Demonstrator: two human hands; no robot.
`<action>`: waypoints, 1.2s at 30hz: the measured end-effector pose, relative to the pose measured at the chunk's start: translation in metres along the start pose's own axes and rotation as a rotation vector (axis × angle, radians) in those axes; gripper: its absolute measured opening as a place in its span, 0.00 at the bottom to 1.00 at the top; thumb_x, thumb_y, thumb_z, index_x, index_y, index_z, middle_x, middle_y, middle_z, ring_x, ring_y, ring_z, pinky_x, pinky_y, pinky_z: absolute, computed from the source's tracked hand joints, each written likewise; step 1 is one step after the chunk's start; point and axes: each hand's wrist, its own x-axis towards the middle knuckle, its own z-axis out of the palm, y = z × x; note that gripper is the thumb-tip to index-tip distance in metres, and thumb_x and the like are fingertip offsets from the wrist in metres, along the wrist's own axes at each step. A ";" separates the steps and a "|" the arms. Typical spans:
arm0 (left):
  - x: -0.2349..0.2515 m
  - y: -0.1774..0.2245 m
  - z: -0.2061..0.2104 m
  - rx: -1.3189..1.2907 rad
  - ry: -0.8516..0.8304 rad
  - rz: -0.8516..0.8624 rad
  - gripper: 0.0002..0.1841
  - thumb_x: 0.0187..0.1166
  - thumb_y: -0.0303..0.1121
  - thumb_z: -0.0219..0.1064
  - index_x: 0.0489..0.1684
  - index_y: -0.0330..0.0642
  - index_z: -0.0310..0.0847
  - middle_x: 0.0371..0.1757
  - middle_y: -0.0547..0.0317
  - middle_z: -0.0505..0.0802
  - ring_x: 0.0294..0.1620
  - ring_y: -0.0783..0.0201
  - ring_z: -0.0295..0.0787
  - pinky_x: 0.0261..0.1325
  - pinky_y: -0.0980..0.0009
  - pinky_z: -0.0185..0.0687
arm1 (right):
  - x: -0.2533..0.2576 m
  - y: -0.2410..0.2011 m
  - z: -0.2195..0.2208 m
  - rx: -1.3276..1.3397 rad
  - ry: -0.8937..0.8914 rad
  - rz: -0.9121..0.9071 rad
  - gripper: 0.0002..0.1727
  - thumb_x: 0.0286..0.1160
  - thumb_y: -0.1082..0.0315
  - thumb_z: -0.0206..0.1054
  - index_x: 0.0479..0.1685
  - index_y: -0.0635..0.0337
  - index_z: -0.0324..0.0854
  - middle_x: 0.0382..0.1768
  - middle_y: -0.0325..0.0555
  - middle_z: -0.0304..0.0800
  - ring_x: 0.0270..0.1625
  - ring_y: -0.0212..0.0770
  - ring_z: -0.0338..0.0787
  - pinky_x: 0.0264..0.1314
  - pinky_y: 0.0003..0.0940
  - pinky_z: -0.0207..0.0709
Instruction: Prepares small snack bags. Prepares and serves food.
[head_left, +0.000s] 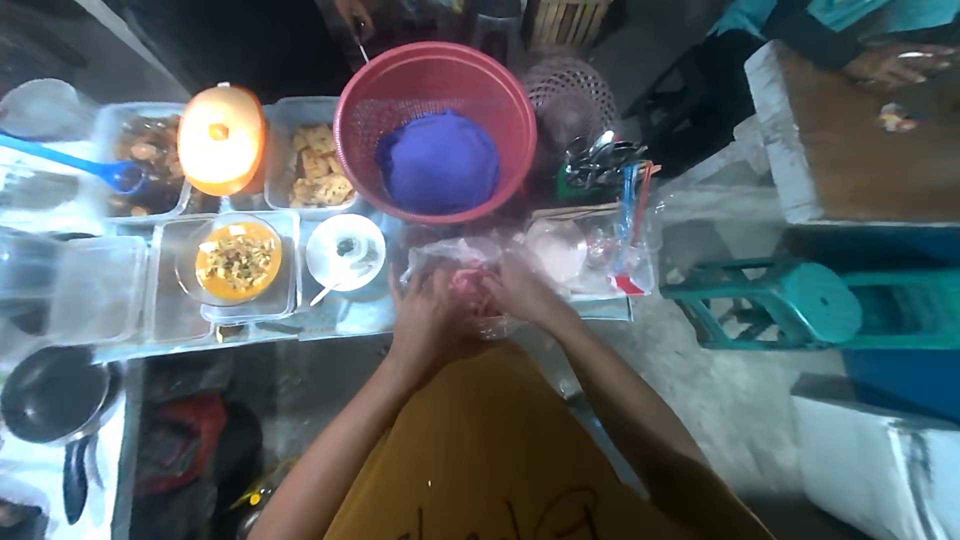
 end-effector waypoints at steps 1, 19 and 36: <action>0.003 -0.004 0.003 -0.007 0.016 -0.016 0.24 0.79 0.45 0.69 0.69 0.43 0.82 0.55 0.52 0.95 0.65 0.44 0.88 0.84 0.25 0.47 | 0.000 0.003 -0.001 0.052 -0.023 -0.037 0.25 0.93 0.52 0.54 0.69 0.65 0.78 0.53 0.60 0.91 0.56 0.54 0.92 0.64 0.56 0.83; 0.013 -0.009 -0.021 -0.319 -0.057 0.107 0.14 0.82 0.33 0.64 0.62 0.41 0.82 0.51 0.53 0.95 0.60 0.51 0.91 0.70 0.45 0.81 | -0.040 -0.006 -0.012 -0.027 0.162 -0.192 0.23 0.77 0.48 0.70 0.64 0.52 0.87 0.45 0.51 0.94 0.52 0.51 0.93 0.59 0.59 0.84; 0.179 0.109 -0.044 -0.679 -0.293 0.433 0.16 0.82 0.31 0.69 0.65 0.44 0.80 0.52 0.55 0.94 0.53 0.63 0.93 0.62 0.56 0.90 | -0.078 0.056 -0.110 0.401 0.559 -0.115 0.16 0.80 0.58 0.69 0.55 0.61 0.86 0.35 0.50 0.94 0.32 0.43 0.94 0.39 0.47 0.92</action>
